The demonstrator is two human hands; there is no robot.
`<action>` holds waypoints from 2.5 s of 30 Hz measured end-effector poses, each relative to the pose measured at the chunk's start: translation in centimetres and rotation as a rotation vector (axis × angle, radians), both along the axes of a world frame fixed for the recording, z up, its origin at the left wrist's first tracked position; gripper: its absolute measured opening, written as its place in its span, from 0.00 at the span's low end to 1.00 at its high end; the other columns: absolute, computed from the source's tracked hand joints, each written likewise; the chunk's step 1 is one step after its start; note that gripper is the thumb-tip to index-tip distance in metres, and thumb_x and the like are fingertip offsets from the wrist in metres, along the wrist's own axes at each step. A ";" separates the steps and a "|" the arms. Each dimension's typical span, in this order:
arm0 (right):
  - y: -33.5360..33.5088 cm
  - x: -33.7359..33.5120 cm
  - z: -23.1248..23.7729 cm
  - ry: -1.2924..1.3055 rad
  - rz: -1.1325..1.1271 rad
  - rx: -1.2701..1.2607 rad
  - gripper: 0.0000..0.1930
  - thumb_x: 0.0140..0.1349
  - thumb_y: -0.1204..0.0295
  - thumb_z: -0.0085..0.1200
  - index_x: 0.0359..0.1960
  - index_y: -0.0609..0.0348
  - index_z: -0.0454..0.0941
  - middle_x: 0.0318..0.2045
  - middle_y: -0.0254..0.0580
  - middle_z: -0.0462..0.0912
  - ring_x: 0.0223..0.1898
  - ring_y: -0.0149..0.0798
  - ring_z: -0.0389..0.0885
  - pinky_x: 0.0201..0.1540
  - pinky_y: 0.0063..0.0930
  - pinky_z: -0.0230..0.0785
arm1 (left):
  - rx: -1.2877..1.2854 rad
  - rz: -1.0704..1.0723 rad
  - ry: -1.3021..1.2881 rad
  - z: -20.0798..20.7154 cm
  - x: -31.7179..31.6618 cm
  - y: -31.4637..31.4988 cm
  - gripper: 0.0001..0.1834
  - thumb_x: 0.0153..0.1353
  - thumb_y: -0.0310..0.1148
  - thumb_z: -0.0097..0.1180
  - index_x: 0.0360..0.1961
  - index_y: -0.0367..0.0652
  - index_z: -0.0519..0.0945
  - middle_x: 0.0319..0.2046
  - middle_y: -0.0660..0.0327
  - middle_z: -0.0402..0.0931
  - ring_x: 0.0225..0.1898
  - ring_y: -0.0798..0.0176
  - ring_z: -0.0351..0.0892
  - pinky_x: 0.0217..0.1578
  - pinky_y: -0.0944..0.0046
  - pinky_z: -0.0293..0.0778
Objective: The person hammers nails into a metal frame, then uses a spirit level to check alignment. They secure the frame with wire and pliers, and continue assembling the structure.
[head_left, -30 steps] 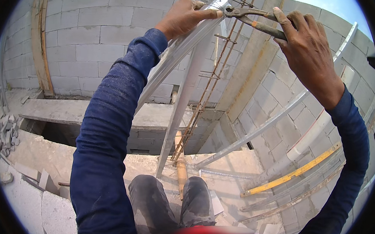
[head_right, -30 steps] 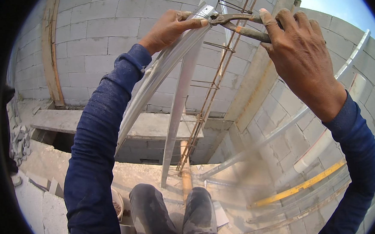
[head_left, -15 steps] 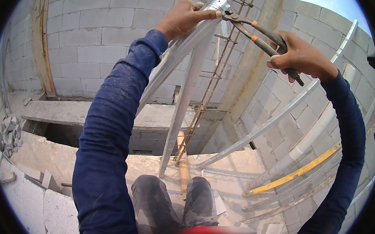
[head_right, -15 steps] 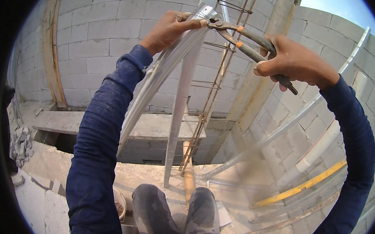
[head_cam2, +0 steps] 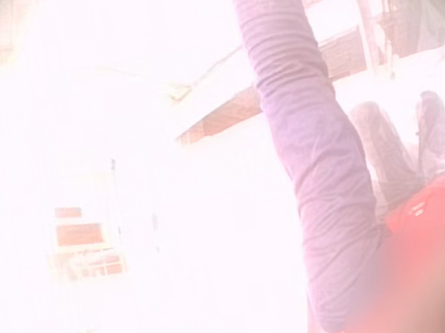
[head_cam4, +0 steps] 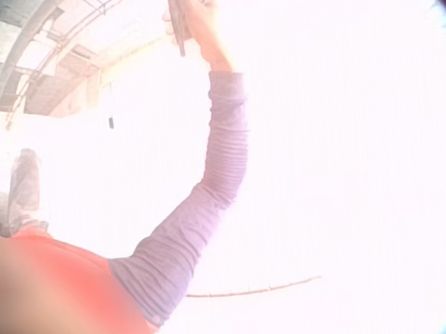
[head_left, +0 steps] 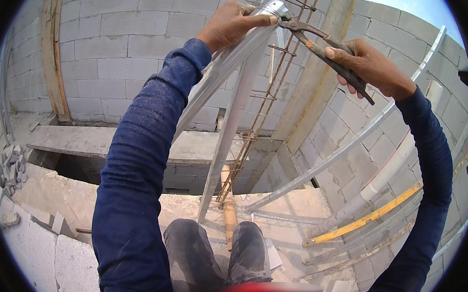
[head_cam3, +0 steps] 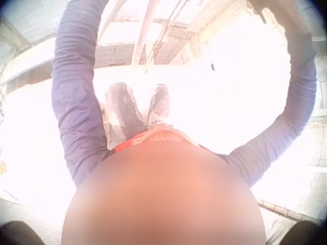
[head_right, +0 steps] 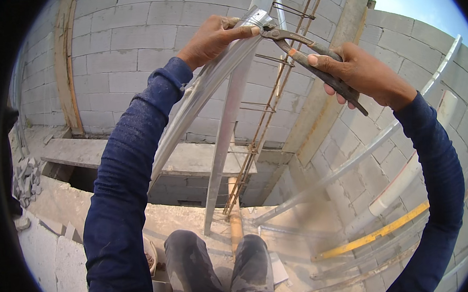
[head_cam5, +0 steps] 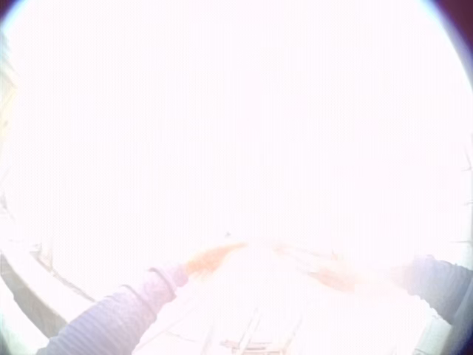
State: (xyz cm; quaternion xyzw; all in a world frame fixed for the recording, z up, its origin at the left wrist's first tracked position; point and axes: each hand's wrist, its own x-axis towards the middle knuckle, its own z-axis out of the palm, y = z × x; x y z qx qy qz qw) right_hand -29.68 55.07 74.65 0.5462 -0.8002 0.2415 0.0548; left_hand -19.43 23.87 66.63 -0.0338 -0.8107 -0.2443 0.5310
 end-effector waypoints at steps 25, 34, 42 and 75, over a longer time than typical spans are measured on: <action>-6.2 -11.9 1.1 1.292 0.223 -0.428 0.12 0.64 0.72 0.68 0.45 0.58 0.79 0.35 0.47 0.87 0.36 0.51 0.88 0.40 0.42 0.82 | 0.047 -0.011 -0.010 -0.3 0.0 -0.2 0.43 0.53 0.69 0.69 0.41 0.31 0.89 0.27 0.48 0.85 0.26 0.53 0.87 0.25 0.61 0.78; -6.6 -11.0 1.8 1.148 0.306 -0.366 0.08 0.66 0.70 0.67 0.40 0.60 0.81 0.28 0.49 0.85 0.29 0.50 0.86 0.36 0.39 0.80 | 0.101 -0.098 0.000 -0.5 -0.3 -0.4 0.38 0.56 0.62 0.71 0.44 0.29 0.88 0.30 0.46 0.85 0.30 0.54 0.89 0.30 0.63 0.81; -2.9 -5.8 1.8 0.016 0.208 0.273 0.21 0.58 0.60 0.76 0.24 0.64 0.79 0.14 0.36 0.77 0.13 0.30 0.79 0.18 0.27 0.73 | 0.070 -0.094 0.020 -0.4 0.1 0.2 0.39 0.57 0.62 0.70 0.44 0.29 0.88 0.31 0.46 0.86 0.30 0.54 0.89 0.31 0.63 0.82; -6.9 -10.8 0.7 1.024 0.196 -0.288 0.12 0.65 0.68 0.69 0.41 0.61 0.80 0.30 0.49 0.84 0.31 0.49 0.84 0.37 0.40 0.80 | 0.072 -0.129 0.044 -0.4 0.5 0.7 0.39 0.57 0.61 0.71 0.45 0.28 0.87 0.31 0.46 0.86 0.29 0.56 0.88 0.30 0.61 0.83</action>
